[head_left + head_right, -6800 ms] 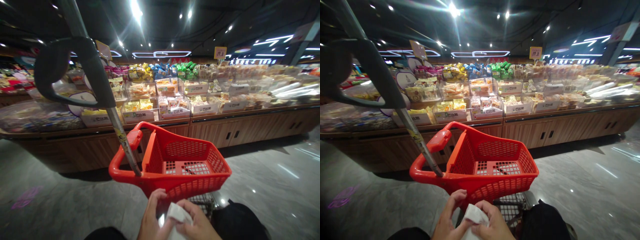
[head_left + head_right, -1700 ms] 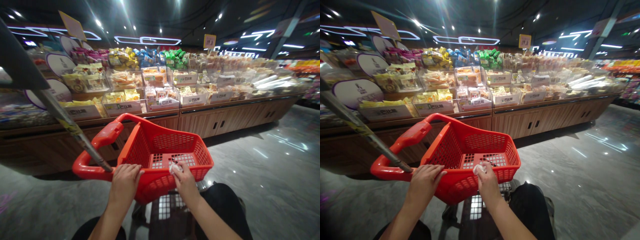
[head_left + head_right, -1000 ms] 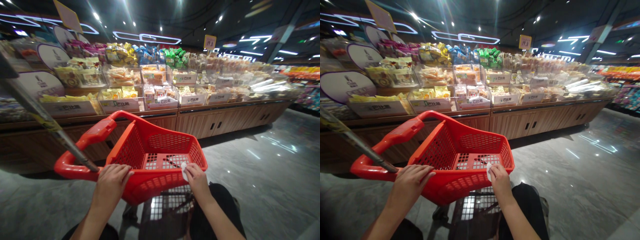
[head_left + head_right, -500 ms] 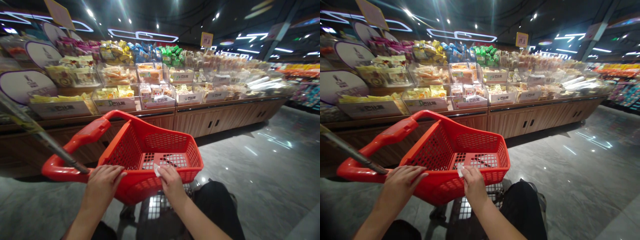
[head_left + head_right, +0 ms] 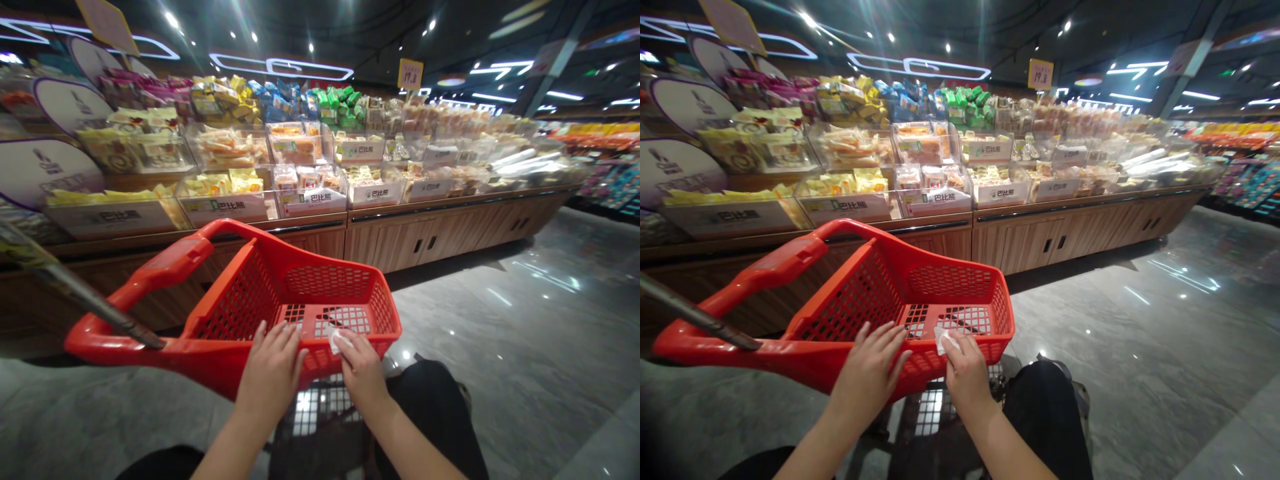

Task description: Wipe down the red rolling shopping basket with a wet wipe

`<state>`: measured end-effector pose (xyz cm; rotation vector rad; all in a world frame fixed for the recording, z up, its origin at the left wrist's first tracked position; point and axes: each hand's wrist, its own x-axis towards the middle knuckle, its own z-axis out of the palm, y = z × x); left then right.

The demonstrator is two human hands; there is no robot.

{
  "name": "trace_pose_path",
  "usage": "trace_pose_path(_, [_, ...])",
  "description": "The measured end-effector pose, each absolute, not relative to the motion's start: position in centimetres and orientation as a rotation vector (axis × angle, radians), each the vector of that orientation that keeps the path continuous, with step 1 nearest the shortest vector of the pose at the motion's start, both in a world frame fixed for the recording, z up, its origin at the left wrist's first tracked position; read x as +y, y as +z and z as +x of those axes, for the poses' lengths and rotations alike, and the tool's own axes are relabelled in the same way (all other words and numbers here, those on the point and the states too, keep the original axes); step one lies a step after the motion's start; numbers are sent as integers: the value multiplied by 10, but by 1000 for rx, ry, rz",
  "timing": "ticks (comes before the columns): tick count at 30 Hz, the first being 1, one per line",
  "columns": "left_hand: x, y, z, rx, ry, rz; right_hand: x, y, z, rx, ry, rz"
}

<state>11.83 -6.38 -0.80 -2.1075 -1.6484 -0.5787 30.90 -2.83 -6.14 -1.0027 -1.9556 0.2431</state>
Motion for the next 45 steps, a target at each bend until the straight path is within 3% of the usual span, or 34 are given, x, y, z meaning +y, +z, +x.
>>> trace_pose_path(12, [-48, -31, 135, -1804, -581, -2144, -16, -73, 372, -1785, 226, -1219])
trace_pose_path(20, [-48, -29, 132, -1813, -582, -2126, -34, -65, 325, -1884, 311, -1088])
trace_pose_path(28, [-49, -33, 129, -1787, -615, -2114, -21, -73, 376, -1778, 257, -1278])
trace_pose_path(36, [-48, -39, 124, -1721, -652, -2116, -39, -72, 345, -1888, 385, -1125])
trace_pose_path(45, [-49, -41, 119, -1673, -687, -2097, -27, -81, 392, -1697, 196, -1174])
